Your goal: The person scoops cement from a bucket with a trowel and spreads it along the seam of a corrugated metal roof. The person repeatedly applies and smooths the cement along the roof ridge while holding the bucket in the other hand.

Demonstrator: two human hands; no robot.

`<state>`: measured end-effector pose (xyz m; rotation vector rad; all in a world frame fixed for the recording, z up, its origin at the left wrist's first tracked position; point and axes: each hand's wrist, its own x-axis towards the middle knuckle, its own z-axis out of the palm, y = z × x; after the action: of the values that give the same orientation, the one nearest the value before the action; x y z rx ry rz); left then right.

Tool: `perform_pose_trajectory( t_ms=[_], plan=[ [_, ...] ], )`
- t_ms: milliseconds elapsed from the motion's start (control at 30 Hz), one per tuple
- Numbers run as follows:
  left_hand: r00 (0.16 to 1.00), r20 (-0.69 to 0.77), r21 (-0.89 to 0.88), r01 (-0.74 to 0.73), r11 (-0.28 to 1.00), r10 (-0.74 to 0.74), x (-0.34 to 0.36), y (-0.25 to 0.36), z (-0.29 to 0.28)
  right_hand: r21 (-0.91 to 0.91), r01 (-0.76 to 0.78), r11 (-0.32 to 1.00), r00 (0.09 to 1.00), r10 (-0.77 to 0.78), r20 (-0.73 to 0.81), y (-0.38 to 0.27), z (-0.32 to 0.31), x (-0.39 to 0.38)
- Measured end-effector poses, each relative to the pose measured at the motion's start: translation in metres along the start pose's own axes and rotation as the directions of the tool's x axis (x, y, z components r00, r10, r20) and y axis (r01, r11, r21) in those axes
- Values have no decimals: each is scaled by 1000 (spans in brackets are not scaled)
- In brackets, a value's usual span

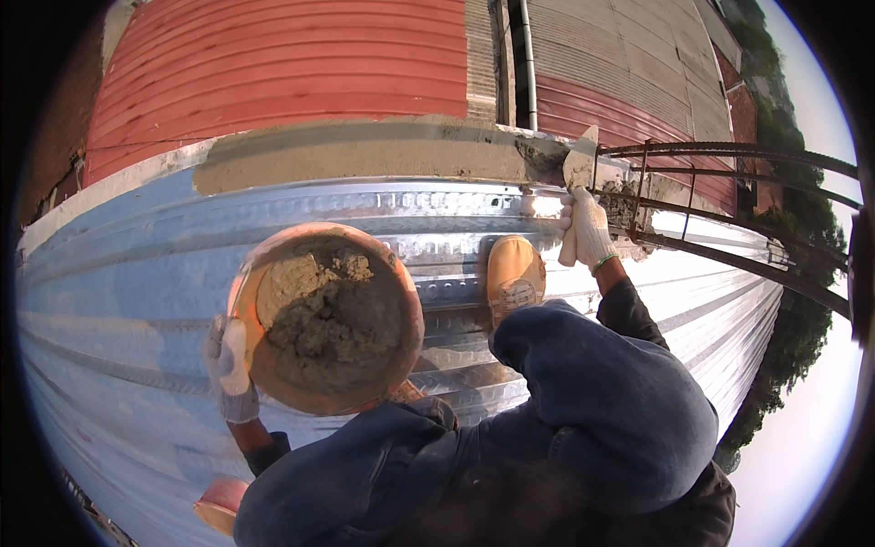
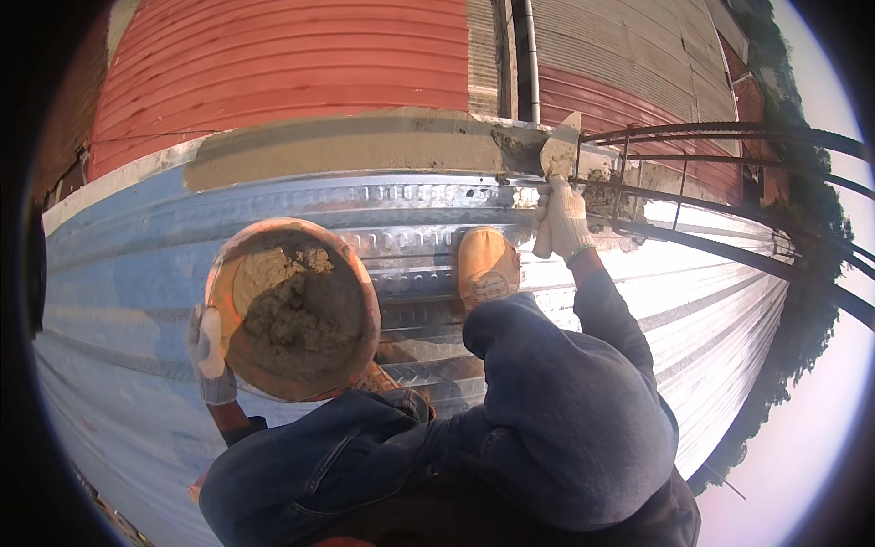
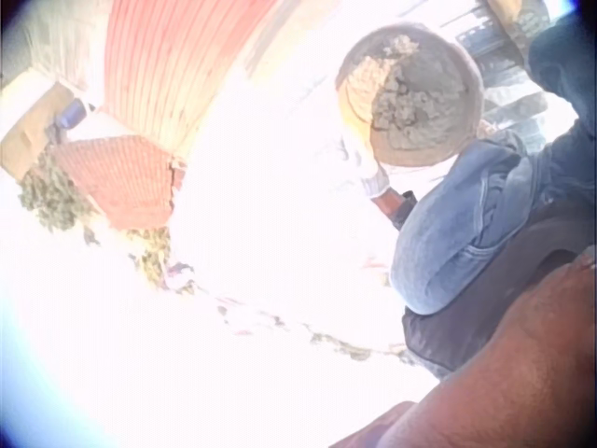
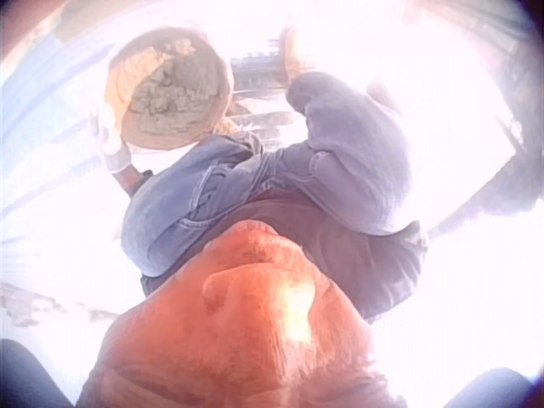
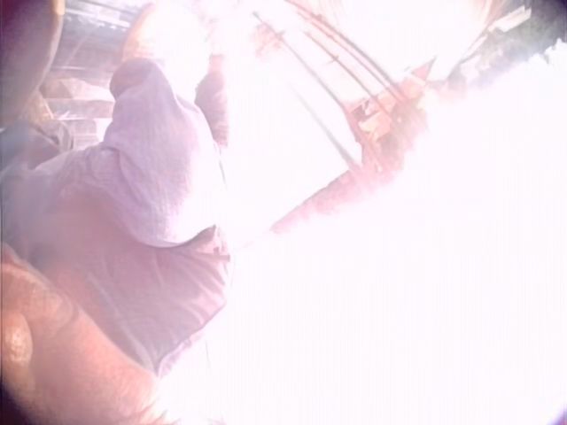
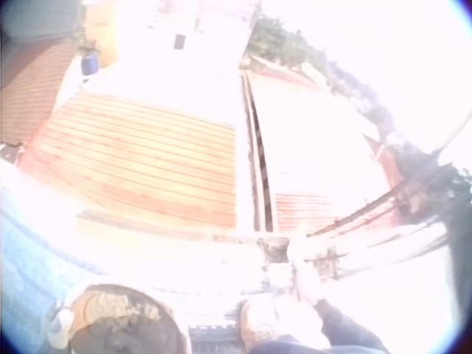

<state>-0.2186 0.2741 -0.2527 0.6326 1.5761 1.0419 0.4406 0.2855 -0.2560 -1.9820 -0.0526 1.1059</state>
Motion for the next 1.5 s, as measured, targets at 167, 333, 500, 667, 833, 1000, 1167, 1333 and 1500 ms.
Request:
perform_pose_trajectory(
  t_ms=[167, 333, 500, 667, 833, 1000, 1167, 1333, 1500],
  plan=[
    [996, 76, 154, 24, 988, -36, 5, -5, -18, 31, -53, 998, 996, 50, 72, 13, 11, -10],
    [999, 11, 116, 38, 993, -40, -4, -11, -15, -186, -62, 981, 996, 72, 49, -8, 25, -2],
    [999, 34, 16, 22, 1000, -23, 0, -15, -21, -211, -83, 974, 978, 120, 170, -26, 56, -16],
    [998, -66, 22, 16, 1000, -15, -16, 14, 17, -328, 8, 945, 967, 76, 243, -26, 68, -13],
    [998, 30, 11, 52, 999, -52, -17, 18, 11, -491, 121, 863, 937, 64, 344, -30, 85, -18],
    [993, 75, 24, 86, 996, -88, -3, 2, -11, -692, 416, 590, 887, -95, 453, -32, 96, -15],
    [1000, 8, 29, -11, 1000, 11, -24, 24, 32, -842, 431, 324, 891, -297, 342, -25, 56, 7],
    [999, 45, 58, 18, 998, -21, -17, 15, 2, -858, 477, 190, 849, -350, 395, -10, -6, 50],
    [995, 91, 22, 32, 999, -34, 2, -7, -12, -785, 329, 526, 933, -307, 186, -3, -54, 93]
  ],
)
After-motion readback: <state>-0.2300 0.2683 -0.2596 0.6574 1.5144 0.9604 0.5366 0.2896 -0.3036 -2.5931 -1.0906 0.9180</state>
